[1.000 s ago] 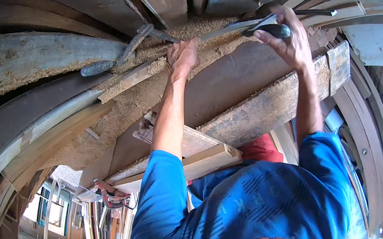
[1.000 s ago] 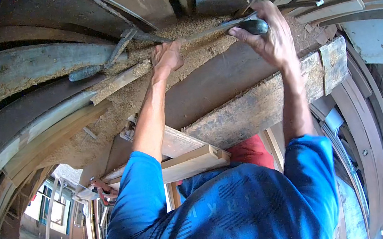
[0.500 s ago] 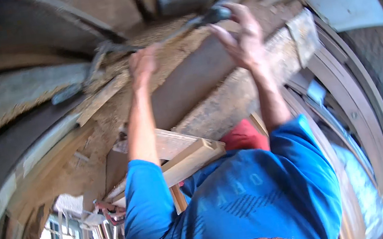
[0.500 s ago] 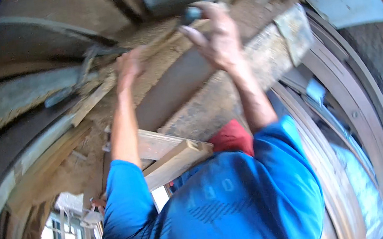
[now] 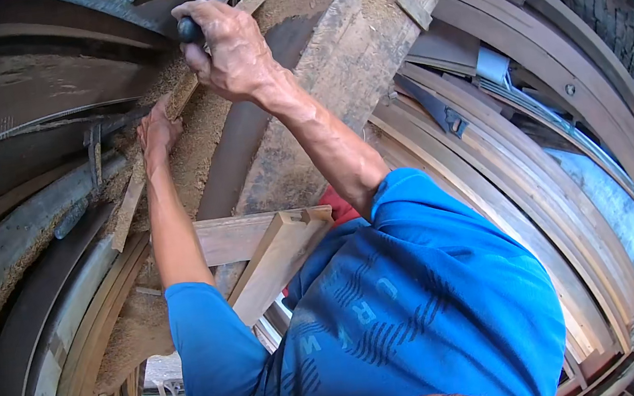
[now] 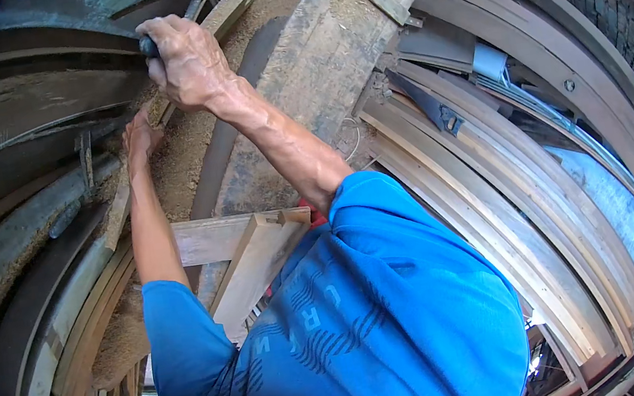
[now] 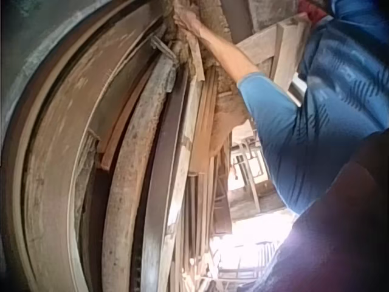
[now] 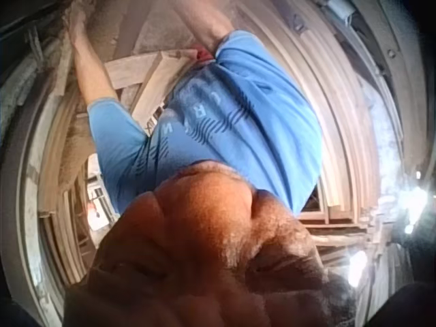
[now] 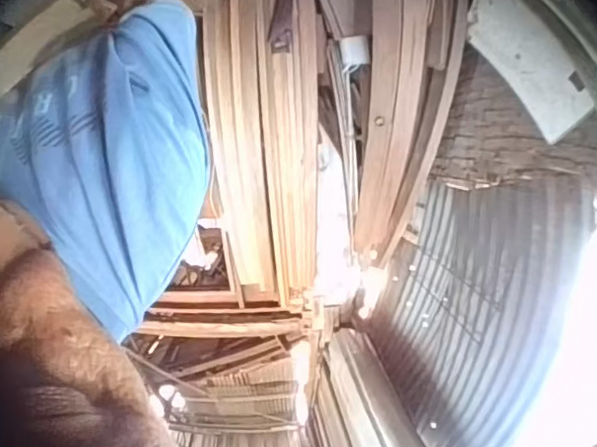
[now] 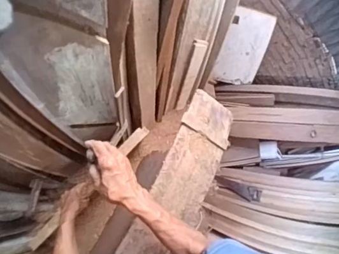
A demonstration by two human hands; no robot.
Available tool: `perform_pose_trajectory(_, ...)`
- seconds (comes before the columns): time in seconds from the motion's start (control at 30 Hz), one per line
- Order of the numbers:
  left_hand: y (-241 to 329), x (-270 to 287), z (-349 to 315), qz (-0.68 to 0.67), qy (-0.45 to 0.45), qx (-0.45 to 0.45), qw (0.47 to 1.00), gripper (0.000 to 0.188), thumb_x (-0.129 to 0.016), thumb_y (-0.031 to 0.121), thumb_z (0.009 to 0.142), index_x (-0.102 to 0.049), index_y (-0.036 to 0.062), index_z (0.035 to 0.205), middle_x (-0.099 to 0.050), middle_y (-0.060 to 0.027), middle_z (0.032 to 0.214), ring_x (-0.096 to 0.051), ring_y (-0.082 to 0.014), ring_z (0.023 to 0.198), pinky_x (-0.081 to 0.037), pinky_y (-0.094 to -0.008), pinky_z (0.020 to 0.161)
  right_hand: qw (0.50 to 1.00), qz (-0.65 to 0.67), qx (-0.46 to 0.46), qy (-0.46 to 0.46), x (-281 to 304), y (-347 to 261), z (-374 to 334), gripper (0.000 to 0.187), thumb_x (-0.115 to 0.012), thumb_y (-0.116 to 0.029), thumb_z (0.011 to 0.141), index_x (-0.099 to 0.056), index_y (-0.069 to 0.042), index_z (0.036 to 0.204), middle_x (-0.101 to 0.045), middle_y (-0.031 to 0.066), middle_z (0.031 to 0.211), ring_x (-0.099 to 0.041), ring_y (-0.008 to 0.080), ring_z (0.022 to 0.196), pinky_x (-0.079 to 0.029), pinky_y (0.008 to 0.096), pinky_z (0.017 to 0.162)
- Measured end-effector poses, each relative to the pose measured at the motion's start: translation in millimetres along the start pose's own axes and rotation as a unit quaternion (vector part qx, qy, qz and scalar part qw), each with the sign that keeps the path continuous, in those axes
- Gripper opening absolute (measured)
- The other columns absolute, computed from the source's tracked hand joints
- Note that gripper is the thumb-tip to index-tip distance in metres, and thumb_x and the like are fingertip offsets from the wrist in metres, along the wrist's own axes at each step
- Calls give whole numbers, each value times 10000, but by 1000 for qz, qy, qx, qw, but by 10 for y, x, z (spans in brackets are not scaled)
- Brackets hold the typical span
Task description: The person measures wood planks with a tape measure, marks them with a pencil, uses a handheld planer on a board, and attaches pieces together using a hammer and metal clamps.
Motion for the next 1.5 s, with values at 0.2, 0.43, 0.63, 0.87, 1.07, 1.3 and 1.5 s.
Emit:
perform_pose_trajectory(0.2, -74, -124, -68, 28, -14, -4, 1000, 691, -779, 196, 775, -517, 304, 1405, -644, -135, 1284, -579, -373, 1216, -449, -470, 1050, 997, -80, -9, 15, 174, -247, -99, 410, -736, -171, 792, -614, -55, 1165, -640, 196, 960, -623, 395, 938, -511, 454, 826)
perform_pose_trajectory(0.43, -308, -130, -61, 25, -9, -29, 999, 695, -782, 181, 760, -529, 304, 1396, -621, -171, 1292, -566, -387, 1211, -451, -482, 1034, 996, -61, -27, -61, 36, -152, 55, 373, -703, -109, 773, -598, -56, 1128, -643, 187, 968, -622, 395, 942, -492, 481, 865)
perform_pose_trajectory(0.63, -504, -190, -303, 93, -134, -26, 986, 781, -859, 153, 684, -529, 142, 1391, -574, -263, 1300, -536, -437, 1249, -459, -495, 1048, 988, -81, 60, -120, -137, 48, -12, 273, -670, -25, 762, -620, -86, 1023, -648, 130, 886, -642, 335, 884, -478, 438, 786)
perform_pose_trajectory(0.87, -847, -147, -496, 44, -103, -32, 993, 750, -804, 89, 700, -533, 150, 1397, -518, -228, 1404, -453, -446, 1328, -425, -513, 1085, 975, -140, 11, -172, -304, -208, 145, 304, -694, -24, 806, -612, -101, 1088, -684, 139, 957, -630, 374, 909, -499, 457, 809)
perform_pose_trajectory(1.07, -795, -196, -551, 14, -166, 19, 986, 634, -739, 53, 796, -538, 168, 1387, -526, -180, 1401, -450, -416, 1338, -376, -505, 1127, 967, -147, 35, -204, -471, -244, 275, 294, -679, -59, 817, -598, -69, 1100, -665, 196, 1015, -615, 416, 980, -486, 484, 852)
perform_pose_trajectory(1.3, -547, -355, -279, -27, -155, 14, 988, 459, -630, 37, 860, -573, 153, 1300, -577, -177, 1328, -491, -340, 1323, -417, -480, 1083, 970, -138, 14, -199, -523, -327, 281, 304, -682, -51, 822, -597, -69, 1114, -667, 208, 993, -626, 425, 958, -493, 476, 823)
perform_pose_trajectory(1.5, -352, -454, -56, -36, -149, 22, 988, 254, -574, 164, 885, -605, 114, 1132, -653, -140, 1208, -587, -322, 1200, -476, -462, 1001, 970, -138, 13, -201, -531, -311, 282, 300, -677, -69, 841, -597, -80, 1130, -666, 197, 1021, -624, 421, 978, -488, 477, 847)
Point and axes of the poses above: each hand's wrist, its own z-axis towards the middle knuckle, its own x-axis out of the back of the hand, y = z × x, the point moved 6 cm from there along z, towards the middle knuckle
